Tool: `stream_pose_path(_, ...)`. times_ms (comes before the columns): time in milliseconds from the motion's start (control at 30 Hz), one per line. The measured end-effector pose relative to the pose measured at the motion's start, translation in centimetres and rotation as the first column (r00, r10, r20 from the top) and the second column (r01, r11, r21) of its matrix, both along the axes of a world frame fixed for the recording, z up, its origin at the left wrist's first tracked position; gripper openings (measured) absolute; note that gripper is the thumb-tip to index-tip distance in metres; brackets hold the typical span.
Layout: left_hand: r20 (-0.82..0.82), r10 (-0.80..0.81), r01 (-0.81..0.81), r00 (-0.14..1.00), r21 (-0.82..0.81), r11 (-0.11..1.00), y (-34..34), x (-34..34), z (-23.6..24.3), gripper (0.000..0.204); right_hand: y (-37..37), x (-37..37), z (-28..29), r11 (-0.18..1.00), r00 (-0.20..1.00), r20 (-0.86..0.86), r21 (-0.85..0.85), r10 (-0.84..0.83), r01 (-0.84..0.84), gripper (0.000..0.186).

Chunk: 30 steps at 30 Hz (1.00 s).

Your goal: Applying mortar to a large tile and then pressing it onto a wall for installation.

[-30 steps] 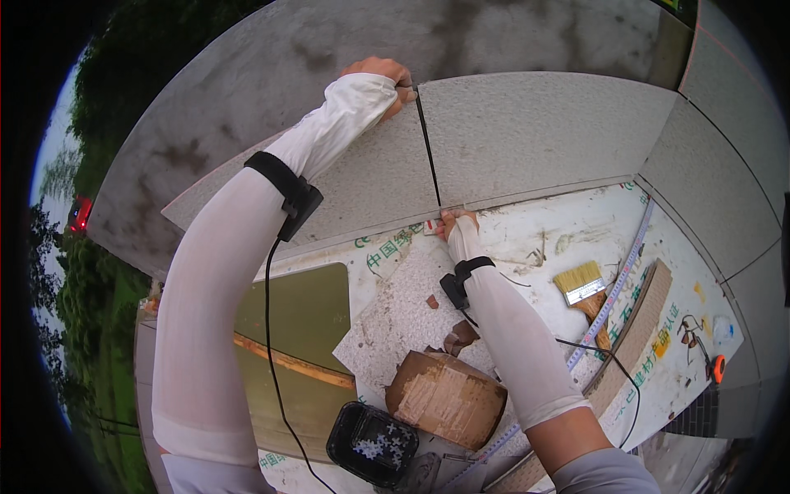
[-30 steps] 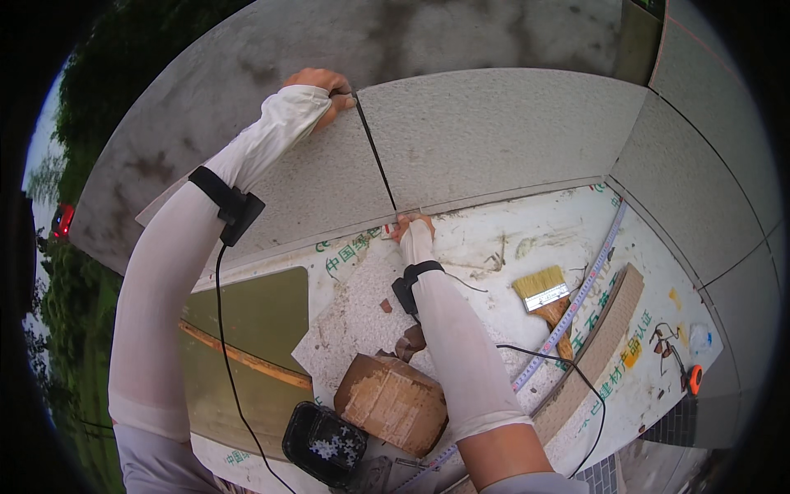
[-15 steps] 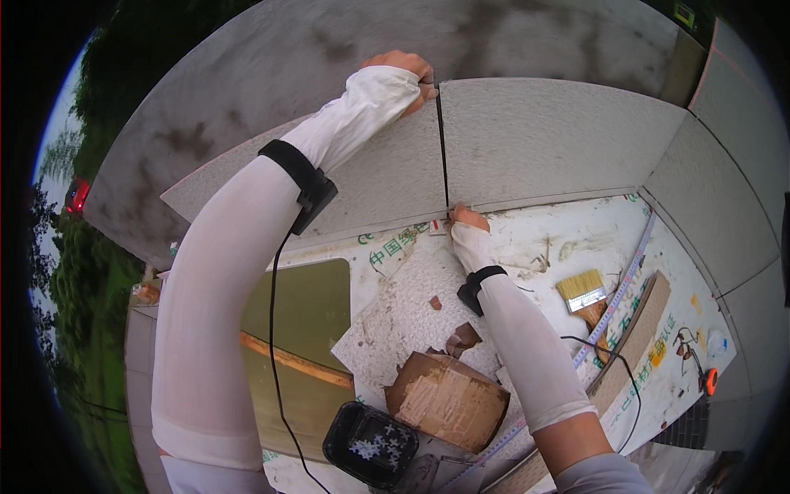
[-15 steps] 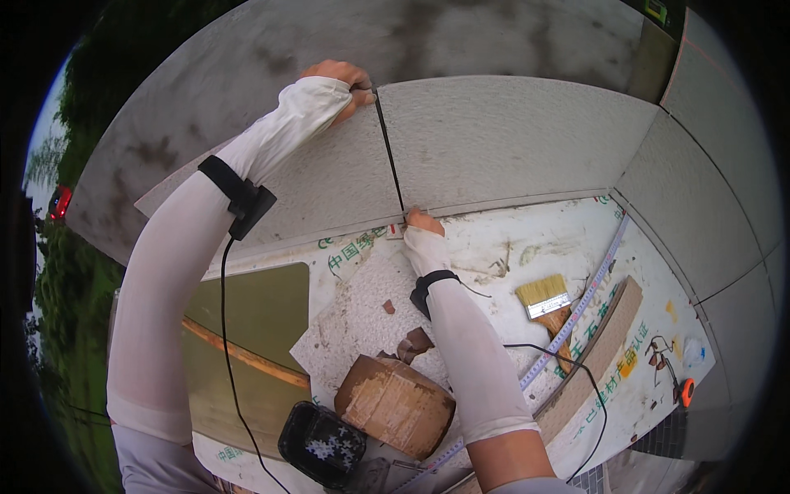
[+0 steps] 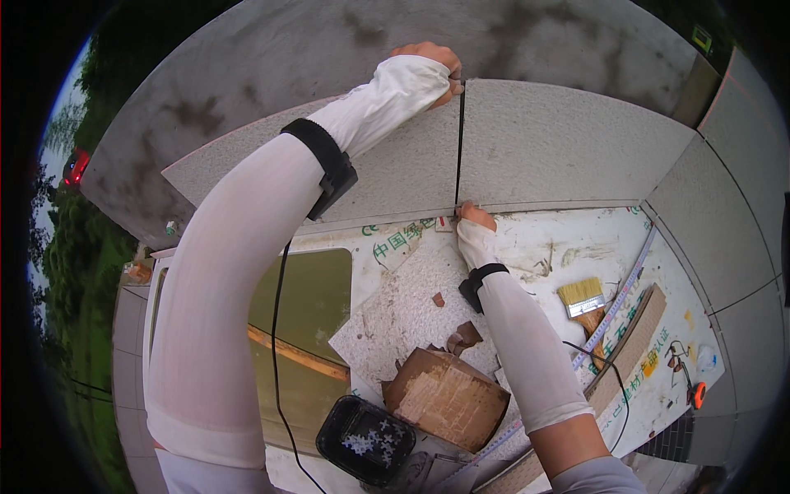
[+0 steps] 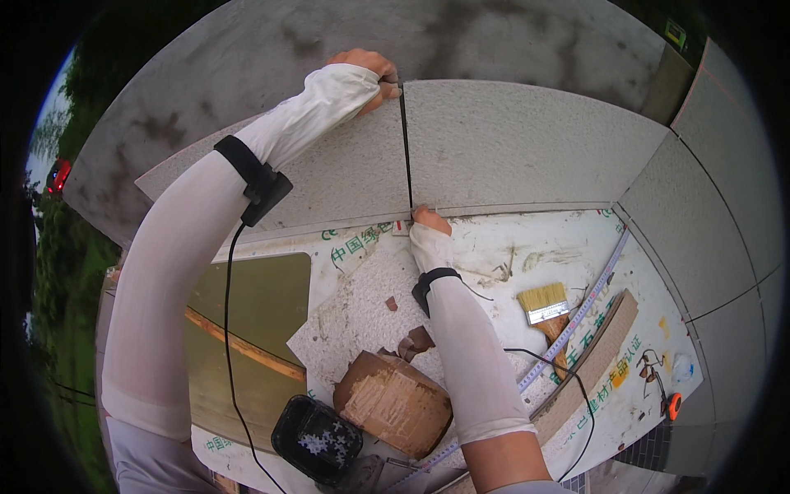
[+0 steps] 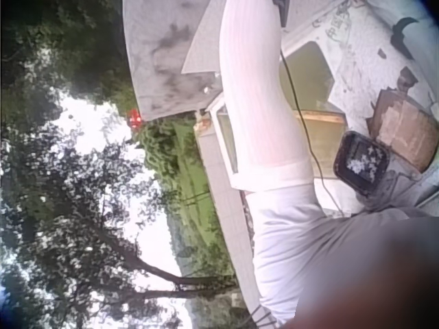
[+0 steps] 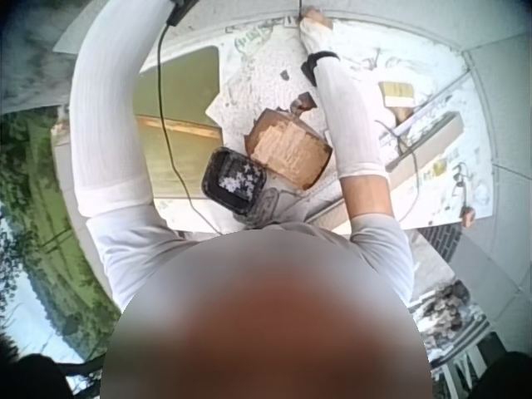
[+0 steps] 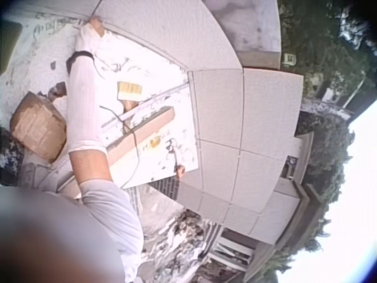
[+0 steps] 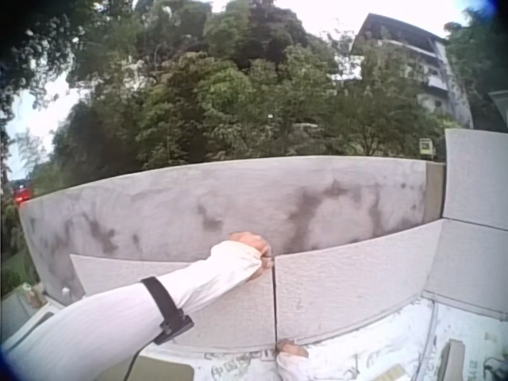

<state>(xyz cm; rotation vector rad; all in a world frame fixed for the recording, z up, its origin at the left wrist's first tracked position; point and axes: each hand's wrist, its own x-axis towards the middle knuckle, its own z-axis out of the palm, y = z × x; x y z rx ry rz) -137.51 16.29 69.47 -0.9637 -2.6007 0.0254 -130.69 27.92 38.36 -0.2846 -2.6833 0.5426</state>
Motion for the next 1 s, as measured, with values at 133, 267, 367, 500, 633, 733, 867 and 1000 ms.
stream_pose_path(133,0.055,0.037,-0.036,0.998,-0.004,0.999,0.8,0.9,0.6,0.025,0.9,-0.3,-1.0,0.999,0.999,-0.031,-0.035,-0.009,0.008,0.027)
stream_pose_path(267,0.061,0.105,-0.1,0.993,-0.08,0.992,0.6,0.8,0.7,0.03,0.4,0.3,-0.1,1.0,0.999,-0.043,0.007,0.022,-0.021,0.014)
stream_pose_path(367,0.091,0.115,-0.109,0.989,-0.07,0.992,0.6,0.9,0.7,0.03,0.4,0.1,0.3,0.999,0.998,-0.027,0.005,0.052,-0.051,0.015)
stream_pose_path(500,0.105,0.125,-0.117,0.987,-0.074,0.99,0.6,1.2,0.9,0.03,0.4,0.0,-0.1,0.999,0.999,0.016,0.001,0.033,-0.033,0.018)
stream_pose_path(633,0.046,0.063,-0.061,0.997,-0.031,0.998,0.3,0.3,0.3,0.025,0.3,0.1,0.2,0.998,0.999,-0.03,-0.058,0.012,-0.014,0.018)
stream_pose_path(733,0.004,0.043,-0.043,0.999,-0.001,0.999,0.3,0.0,-0.1,0.023,0.0,-0.2,0.1,0.994,0.997,0.056,-0.099,-0.047,0.053,0.019)
stream_pose_path(867,0.014,0.035,-0.035,0.999,0.038,0.999,0.5,0.4,0.0,0.021,0.6,-0.2,-1.1,0.985,0.999,-0.027,-0.169,-0.033,0.028,0.028)
stream_pose_path(1000,0.099,0.085,-0.079,0.991,-0.061,0.995,1.3,0.8,0.8,0.029,1.9,-0.5,-0.9,0.799,0.994,0.085,-0.601,0.067,-0.003,0.032)
